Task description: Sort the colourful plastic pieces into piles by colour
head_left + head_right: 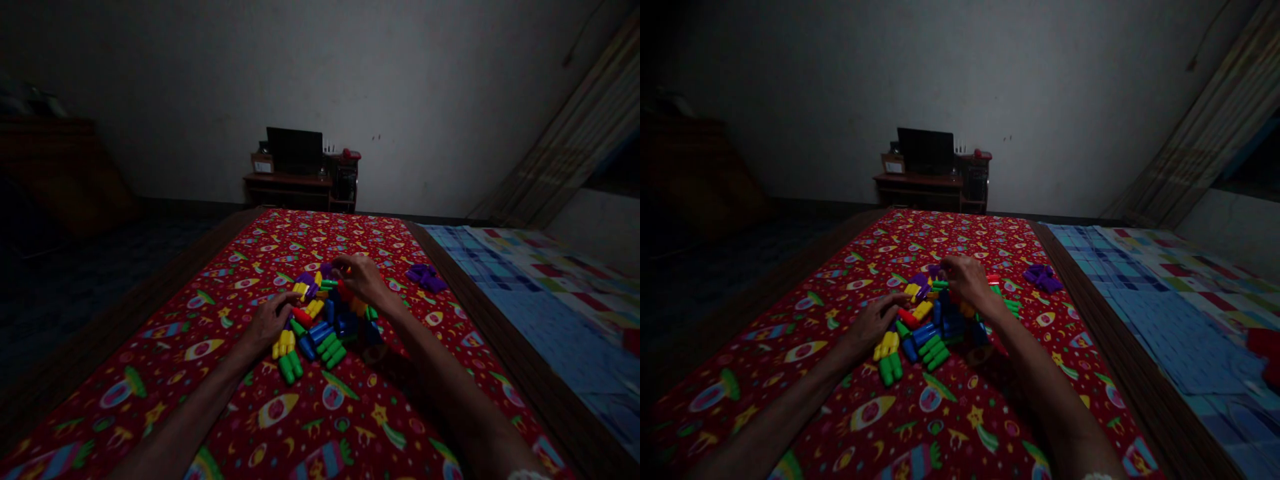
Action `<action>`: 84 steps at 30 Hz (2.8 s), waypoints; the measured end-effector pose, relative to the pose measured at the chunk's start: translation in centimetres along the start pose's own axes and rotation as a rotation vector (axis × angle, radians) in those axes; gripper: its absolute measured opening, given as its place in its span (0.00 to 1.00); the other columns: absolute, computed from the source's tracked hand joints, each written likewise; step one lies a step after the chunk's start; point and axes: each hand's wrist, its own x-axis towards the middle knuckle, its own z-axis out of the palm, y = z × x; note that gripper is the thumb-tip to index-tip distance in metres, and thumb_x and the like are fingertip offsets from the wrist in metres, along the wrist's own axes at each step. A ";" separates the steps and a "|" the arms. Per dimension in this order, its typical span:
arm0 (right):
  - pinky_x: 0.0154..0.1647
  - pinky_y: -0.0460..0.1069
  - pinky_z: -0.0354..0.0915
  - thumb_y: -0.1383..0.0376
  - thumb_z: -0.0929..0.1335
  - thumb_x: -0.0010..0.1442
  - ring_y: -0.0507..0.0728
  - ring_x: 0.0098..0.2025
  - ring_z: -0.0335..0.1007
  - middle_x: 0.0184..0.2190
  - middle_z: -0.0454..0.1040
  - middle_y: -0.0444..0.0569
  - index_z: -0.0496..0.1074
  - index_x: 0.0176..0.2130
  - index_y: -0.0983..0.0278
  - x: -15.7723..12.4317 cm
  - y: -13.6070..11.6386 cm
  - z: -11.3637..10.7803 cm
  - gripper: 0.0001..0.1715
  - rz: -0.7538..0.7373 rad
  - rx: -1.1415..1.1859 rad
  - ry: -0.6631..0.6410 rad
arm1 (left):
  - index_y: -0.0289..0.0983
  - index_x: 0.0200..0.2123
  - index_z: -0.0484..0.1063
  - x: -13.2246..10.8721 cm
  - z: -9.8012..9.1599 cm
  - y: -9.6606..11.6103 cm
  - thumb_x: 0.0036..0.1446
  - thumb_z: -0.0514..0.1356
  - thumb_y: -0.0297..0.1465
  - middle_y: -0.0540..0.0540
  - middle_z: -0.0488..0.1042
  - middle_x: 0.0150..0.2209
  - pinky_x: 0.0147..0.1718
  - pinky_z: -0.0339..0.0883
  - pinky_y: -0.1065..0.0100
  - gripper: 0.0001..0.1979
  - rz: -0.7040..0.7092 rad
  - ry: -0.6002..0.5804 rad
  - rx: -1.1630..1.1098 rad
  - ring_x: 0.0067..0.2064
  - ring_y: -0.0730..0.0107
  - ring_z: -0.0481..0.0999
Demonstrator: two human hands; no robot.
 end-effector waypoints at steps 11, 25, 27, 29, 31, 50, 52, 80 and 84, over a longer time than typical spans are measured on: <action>0.38 0.47 0.65 0.63 0.68 0.56 0.58 0.39 0.76 0.35 0.81 0.55 0.80 0.38 0.66 -4.4 14.1 -7.8 0.14 0.607 -0.213 0.162 | 0.38 0.37 0.77 0.3 0.3 -0.7 0.53 0.50 0.36 0.44 0.81 0.37 0.44 0.71 0.61 0.17 0.022 0.008 -0.007 0.40 0.60 0.79; 0.39 0.50 0.65 0.67 0.64 0.57 0.62 0.41 0.75 0.37 0.80 0.60 0.80 0.38 0.68 -5.3 15.7 -8.3 0.16 0.697 -0.308 0.247 | 0.38 0.36 0.77 0.3 0.3 -0.7 0.52 0.50 0.35 0.45 0.81 0.37 0.42 0.72 0.61 0.17 0.015 0.006 0.003 0.40 0.60 0.79; 0.41 0.50 0.65 0.66 0.63 0.58 0.61 0.41 0.75 0.38 0.80 0.59 0.80 0.38 0.68 -4.1 13.5 -8.0 0.17 0.598 -0.274 0.284 | 0.38 0.36 0.77 0.3 0.3 -0.6 0.52 0.50 0.34 0.45 0.81 0.36 0.42 0.72 0.61 0.17 0.020 0.010 0.005 0.39 0.61 0.79; 0.41 0.49 0.65 0.65 0.62 0.59 0.59 0.40 0.76 0.36 0.80 0.56 0.80 0.37 0.66 -2.8 10.6 -7.0 0.17 0.463 -0.179 0.287 | 0.38 0.35 0.77 0.2 0.2 -0.2 0.51 0.50 0.34 0.45 0.81 0.36 0.42 0.72 0.62 0.16 0.024 0.007 0.005 0.39 0.62 0.79; 0.40 0.47 0.66 0.64 0.63 0.60 0.57 0.37 0.76 0.35 0.81 0.52 0.80 0.38 0.65 -1.4 7.2 -5.1 0.17 0.299 -0.038 0.237 | 0.39 0.33 0.77 0.1 0.0 0.2 0.51 0.50 0.33 0.46 0.81 0.35 0.42 0.72 0.63 0.16 0.016 0.013 0.001 0.38 0.62 0.79; 0.33 0.44 0.62 0.73 0.65 0.56 0.56 0.40 0.75 0.40 0.80 0.54 0.78 0.43 0.67 6.7 -2.1 6.1 0.17 -0.181 -0.130 -0.578 | 0.36 0.32 0.76 0.1 -0.2 -0.2 0.49 0.51 0.31 0.48 0.78 0.27 0.32 0.72 0.68 0.14 -0.160 0.273 -0.211 0.30 0.67 0.77; 0.31 0.43 0.60 0.71 0.67 0.57 0.55 0.37 0.74 0.37 0.80 0.52 0.79 0.41 0.67 6.2 -1.8 5.7 0.13 -0.165 -0.095 -0.572 | 0.36 0.32 0.76 0.1 -0.3 0.0 0.48 0.51 0.31 0.48 0.77 0.27 0.32 0.72 0.67 0.15 -0.168 0.271 -0.202 0.30 0.66 0.77; 0.36 0.48 0.67 0.66 0.67 0.53 0.61 0.40 0.77 0.36 0.81 0.57 0.80 0.40 0.68 -8.6 20.2 -8.5 0.16 0.891 -0.121 0.250 | 0.36 0.32 0.77 0.3 -0.6 0.1 0.43 0.53 0.38 0.46 0.76 0.26 0.31 0.71 0.65 0.18 -0.258 0.250 -0.198 0.30 0.63 0.76; 0.36 0.47 0.67 0.65 0.67 0.55 0.60 0.39 0.77 0.35 0.81 0.56 0.80 0.41 0.67 -8.5 20.3 -8.0 0.16 0.907 -0.196 0.112 | 0.36 0.32 0.76 0.2 -0.7 0.3 0.43 0.52 0.37 0.46 0.77 0.27 0.32 0.72 0.65 0.17 -0.257 0.250 -0.182 0.30 0.63 0.77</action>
